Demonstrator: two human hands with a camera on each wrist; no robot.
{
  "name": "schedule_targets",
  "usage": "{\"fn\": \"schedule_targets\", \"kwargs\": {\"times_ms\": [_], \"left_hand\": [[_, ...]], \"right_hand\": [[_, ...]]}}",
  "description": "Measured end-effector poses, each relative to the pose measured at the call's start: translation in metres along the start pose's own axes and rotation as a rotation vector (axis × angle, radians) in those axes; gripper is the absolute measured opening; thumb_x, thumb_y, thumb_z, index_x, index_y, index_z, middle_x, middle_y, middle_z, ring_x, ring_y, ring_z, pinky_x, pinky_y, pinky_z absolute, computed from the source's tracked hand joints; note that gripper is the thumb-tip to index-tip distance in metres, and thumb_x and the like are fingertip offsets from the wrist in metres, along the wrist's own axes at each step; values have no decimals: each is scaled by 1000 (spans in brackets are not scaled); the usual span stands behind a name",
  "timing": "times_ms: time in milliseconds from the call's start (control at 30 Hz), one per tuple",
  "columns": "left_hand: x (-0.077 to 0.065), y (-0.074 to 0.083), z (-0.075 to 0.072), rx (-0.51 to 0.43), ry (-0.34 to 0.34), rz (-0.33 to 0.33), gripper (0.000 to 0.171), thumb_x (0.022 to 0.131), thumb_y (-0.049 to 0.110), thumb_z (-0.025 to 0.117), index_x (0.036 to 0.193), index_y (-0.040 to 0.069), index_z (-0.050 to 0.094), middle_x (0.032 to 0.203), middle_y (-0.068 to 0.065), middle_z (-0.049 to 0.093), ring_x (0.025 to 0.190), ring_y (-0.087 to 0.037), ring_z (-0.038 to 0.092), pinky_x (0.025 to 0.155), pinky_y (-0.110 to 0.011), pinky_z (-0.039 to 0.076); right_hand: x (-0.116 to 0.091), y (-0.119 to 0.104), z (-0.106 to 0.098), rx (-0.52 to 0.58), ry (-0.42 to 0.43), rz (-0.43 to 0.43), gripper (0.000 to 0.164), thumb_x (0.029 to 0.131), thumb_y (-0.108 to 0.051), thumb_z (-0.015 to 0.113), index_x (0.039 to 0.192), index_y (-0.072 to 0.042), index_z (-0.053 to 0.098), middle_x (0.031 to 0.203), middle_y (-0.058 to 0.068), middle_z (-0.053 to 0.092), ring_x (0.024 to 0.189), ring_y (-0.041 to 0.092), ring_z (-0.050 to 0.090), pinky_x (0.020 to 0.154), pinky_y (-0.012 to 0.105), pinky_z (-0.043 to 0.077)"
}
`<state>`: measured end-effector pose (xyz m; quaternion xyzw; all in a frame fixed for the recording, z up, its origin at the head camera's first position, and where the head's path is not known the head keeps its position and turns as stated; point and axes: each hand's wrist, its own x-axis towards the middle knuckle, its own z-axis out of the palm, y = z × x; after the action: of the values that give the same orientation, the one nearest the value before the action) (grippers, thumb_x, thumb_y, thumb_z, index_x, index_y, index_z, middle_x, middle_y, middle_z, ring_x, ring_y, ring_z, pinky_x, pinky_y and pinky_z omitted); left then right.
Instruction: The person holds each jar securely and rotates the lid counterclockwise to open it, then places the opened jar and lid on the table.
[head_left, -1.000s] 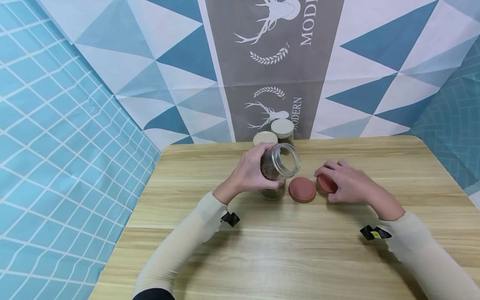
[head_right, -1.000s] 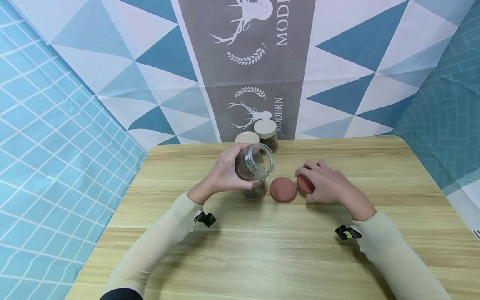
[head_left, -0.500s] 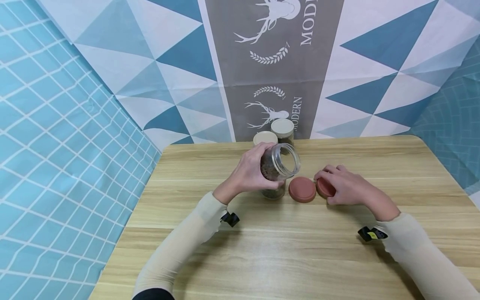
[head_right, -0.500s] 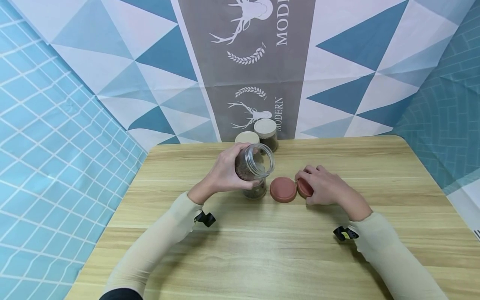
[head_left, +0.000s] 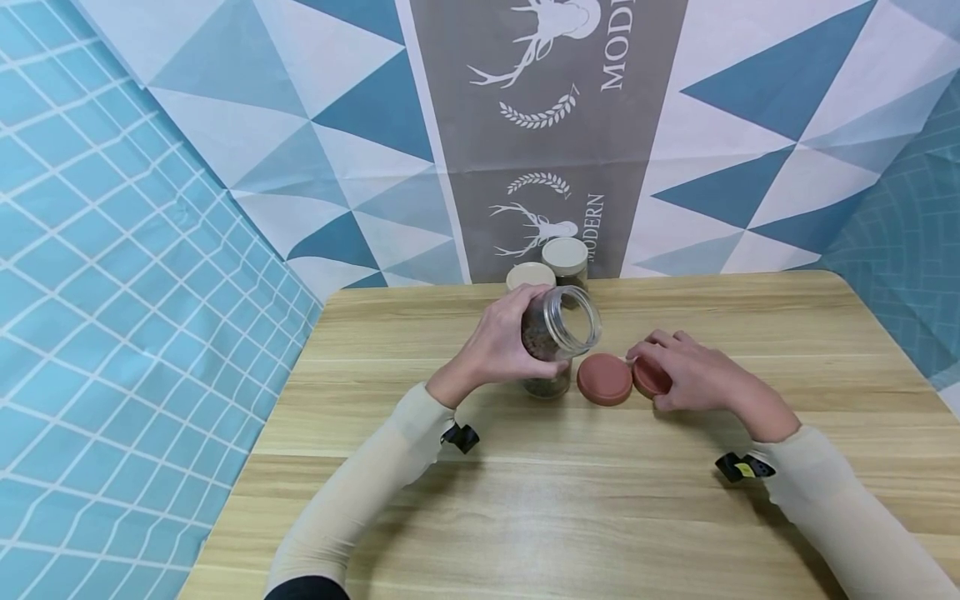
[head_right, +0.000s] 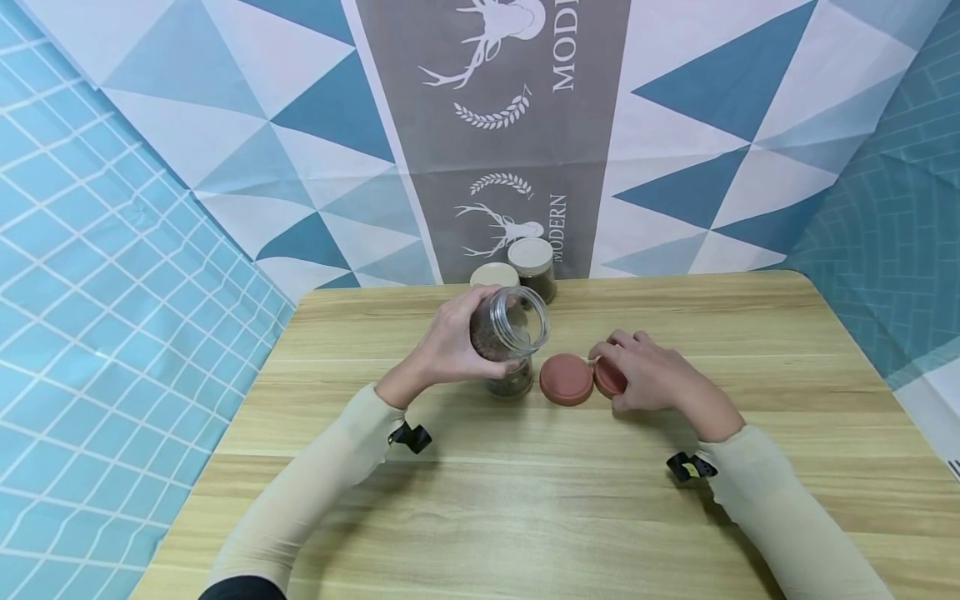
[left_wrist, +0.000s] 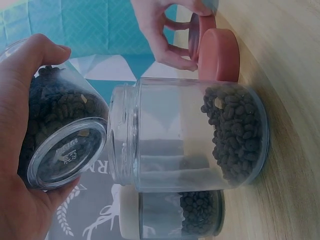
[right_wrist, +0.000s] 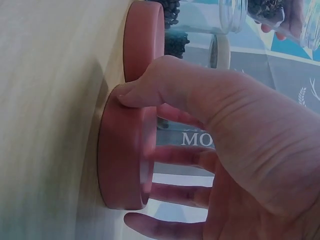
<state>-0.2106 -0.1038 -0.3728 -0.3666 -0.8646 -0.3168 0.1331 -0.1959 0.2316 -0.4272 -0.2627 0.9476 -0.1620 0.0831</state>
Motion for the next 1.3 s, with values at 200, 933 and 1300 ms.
{"fn": "schedule_targets", "kwargs": {"times_ms": [200,933,1300], "left_hand": [[0,0,1,3,2,2,101,68,34,102,152,0,57,141,-15,73,128,-30,74,112,-48,64],[3,0,-3,-47,22,13,103,68,33,103,154,1,57,143,-15,73,129,-30,73,114,-46,63],[-3,-10,-11,-69,70,7,99,68,27,104,150,-2,58,142,-17,72,129,-34,74,114,-48,63]], "right_hand": [[-1,0,-2,-8,-6,8,72,75,-23,97,142,-21,69,142,18,63,110,36,61,68,43,58],[-5,-1,-7,-20,4,8,83,76,-37,98,150,-20,67,145,20,64,111,35,61,70,43,57],[-3,-4,-11,-45,0,-3,90,74,-38,98,155,-22,63,148,22,63,112,36,61,69,44,54]]}}
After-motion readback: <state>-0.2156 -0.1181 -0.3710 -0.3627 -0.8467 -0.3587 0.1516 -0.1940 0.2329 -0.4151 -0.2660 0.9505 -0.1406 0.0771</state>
